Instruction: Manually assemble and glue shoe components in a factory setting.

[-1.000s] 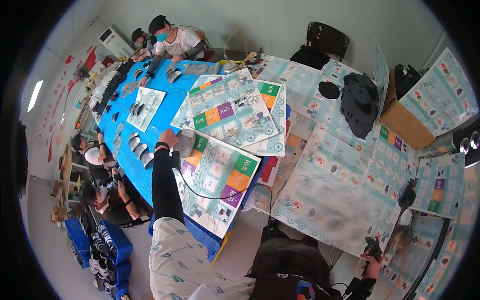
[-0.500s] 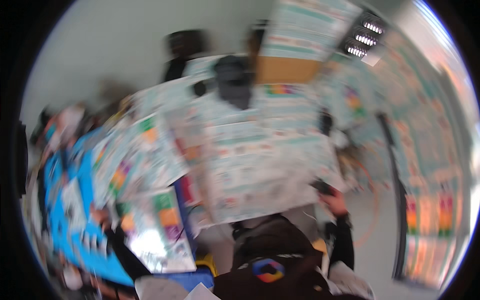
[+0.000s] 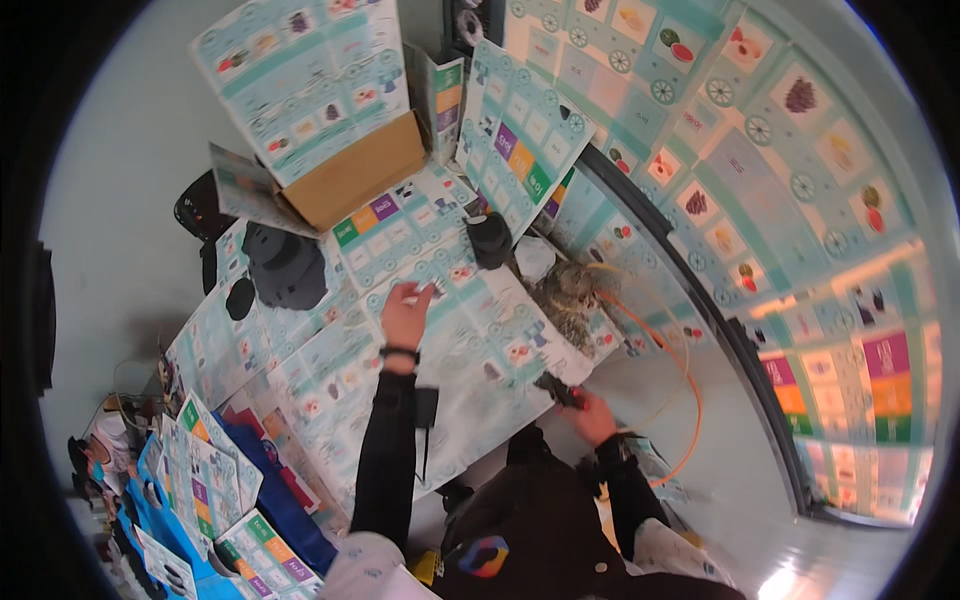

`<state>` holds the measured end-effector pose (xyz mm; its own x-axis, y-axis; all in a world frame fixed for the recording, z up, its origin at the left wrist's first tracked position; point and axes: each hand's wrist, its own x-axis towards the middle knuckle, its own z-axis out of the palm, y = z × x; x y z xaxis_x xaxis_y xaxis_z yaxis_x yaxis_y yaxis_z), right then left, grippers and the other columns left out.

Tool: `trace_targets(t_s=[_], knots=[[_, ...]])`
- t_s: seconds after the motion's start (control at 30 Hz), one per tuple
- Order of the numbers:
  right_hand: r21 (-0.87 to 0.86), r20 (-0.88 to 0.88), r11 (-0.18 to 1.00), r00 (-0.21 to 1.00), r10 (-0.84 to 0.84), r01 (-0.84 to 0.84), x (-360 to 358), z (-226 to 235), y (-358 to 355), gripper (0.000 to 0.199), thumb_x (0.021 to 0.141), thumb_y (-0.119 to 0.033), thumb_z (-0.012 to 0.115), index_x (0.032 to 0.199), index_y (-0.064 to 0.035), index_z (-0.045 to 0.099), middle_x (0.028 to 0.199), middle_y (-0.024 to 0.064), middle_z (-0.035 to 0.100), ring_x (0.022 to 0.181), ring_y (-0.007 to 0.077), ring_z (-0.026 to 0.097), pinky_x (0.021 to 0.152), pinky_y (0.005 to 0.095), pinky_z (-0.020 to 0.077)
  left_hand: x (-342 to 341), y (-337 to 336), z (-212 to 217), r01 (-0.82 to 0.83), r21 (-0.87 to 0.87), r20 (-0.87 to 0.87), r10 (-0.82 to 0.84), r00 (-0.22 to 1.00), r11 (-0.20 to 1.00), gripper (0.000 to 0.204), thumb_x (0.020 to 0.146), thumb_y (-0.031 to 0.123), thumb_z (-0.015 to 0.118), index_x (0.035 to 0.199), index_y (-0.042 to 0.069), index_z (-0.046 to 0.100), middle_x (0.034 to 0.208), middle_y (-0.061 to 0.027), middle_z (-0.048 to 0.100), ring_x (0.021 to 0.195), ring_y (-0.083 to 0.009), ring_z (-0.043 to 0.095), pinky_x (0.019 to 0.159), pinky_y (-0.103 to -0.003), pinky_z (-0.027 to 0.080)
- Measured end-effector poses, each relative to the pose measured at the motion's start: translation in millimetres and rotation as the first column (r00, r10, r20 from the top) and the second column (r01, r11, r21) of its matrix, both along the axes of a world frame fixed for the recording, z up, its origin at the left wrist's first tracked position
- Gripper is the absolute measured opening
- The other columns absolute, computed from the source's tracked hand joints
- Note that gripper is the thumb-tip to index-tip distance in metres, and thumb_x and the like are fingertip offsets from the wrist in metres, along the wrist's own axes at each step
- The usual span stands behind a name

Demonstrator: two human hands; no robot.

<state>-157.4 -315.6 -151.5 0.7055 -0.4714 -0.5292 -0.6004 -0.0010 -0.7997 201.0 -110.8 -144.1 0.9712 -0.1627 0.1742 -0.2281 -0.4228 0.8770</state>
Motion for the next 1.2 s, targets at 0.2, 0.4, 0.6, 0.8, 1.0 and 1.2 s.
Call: trace_targets(t_s=[0.2,0.4,0.6,0.8,1.0,1.2], knots=[[0.16,0.023,0.987,1.0,0.013,-0.017,-21.9,4.2,-48.7,0.029,0.085,-0.008,0.069,0.114,-0.0018,0.066,0.087,0.0006,0.069,0.078,0.0057,0.058,0.069,0.0232,0.0453,138.8,-185.8,-93.1,-0.058,0.628,-0.176,0.215,0.961,0.776,0.066,0.079,0.06,0.075,0.113,0.004,0.066,0.112,-0.0179,0.067,0.104,-0.0361,0.066,0.089,-0.05,0.054],[0.283,0.002,0.959,1.0,-0.013,0.011,-26.8,9.0,-87.9,0.037,0.084,-0.007,0.068,0.12,-0.0042,0.064,0.092,-0.0001,0.071,0.076,0.0054,0.058,0.067,0.0233,0.0455,166.0,-208.9,-117.3,-0.096,0.677,-0.091,0.212,0.973,0.73,0.034,0.087,0.03,0.069,0.11,0.006,0.063,0.11,-0.0213,0.067,0.1,-0.0408,0.066,0.082,-0.051,0.055],[0.411,0.062,0.909,0.997,0.045,-0.067,15.3,11.8,-105.4,0.033,0.084,-0.007,0.064,0.117,-0.0065,0.064,0.093,-0.0017,0.069,0.068,0.0047,0.057,0.053,0.0211,0.0435,65.9,-112.1,-12.7,-0.313,0.231,0.067,0.306,0.95,0.921,0.021,0.081,0.016,0.067,0.096,0.005,0.059,0.085,-0.0165,0.07,0.08,-0.0383,0.068,0.069,-0.047,0.053],[0.429,0.177,0.872,0.969,0.173,-0.234,67.5,0.7,-79.0,0.027,0.08,-0.002,0.062,0.106,-0.0059,0.067,0.089,-0.0009,0.071,0.068,0.004,0.059,0.05,0.0213,0.0419,-111.4,113.0,-20.0,-0.23,-0.082,-0.611,0.133,0.781,0.97,0.032,0.086,0.011,0.06,0.115,0.0,0.066,0.093,-0.0018,0.068,0.077,-0.0115,0.061,0.067,-0.026,0.049],[0.435,0.074,0.782,0.884,0.462,-0.446,118.2,28.4,1.6,0.024,0.081,0.0,0.062,0.104,-0.0014,0.067,0.088,-0.0008,0.069,0.067,0.0066,0.059,0.055,0.0233,0.0451,-459.7,351.6,-4.7,-0.825,-0.013,-0.694,0.589,0.414,0.566,0.031,0.089,0.014,0.061,0.115,-0.002,0.067,0.101,-0.0049,0.071,0.083,-0.0153,0.066,0.073,-0.028,0.053],[0.377,0.157,0.744,0.83,0.535,-0.551,118.3,-3.1,40.5,0.03,0.079,0.001,0.055,0.107,0.0001,0.066,0.091,0.005,0.069,0.083,0.0135,0.065,0.063,0.0264,0.0495,-490.1,367.1,58.4,-0.836,0.372,-0.12,0.914,0.388,0.403,0.035,0.085,0.014,0.074,0.115,-0.002,0.067,0.098,-0.0136,0.074,0.089,-0.0201,0.07,0.081,-0.032,0.055]])
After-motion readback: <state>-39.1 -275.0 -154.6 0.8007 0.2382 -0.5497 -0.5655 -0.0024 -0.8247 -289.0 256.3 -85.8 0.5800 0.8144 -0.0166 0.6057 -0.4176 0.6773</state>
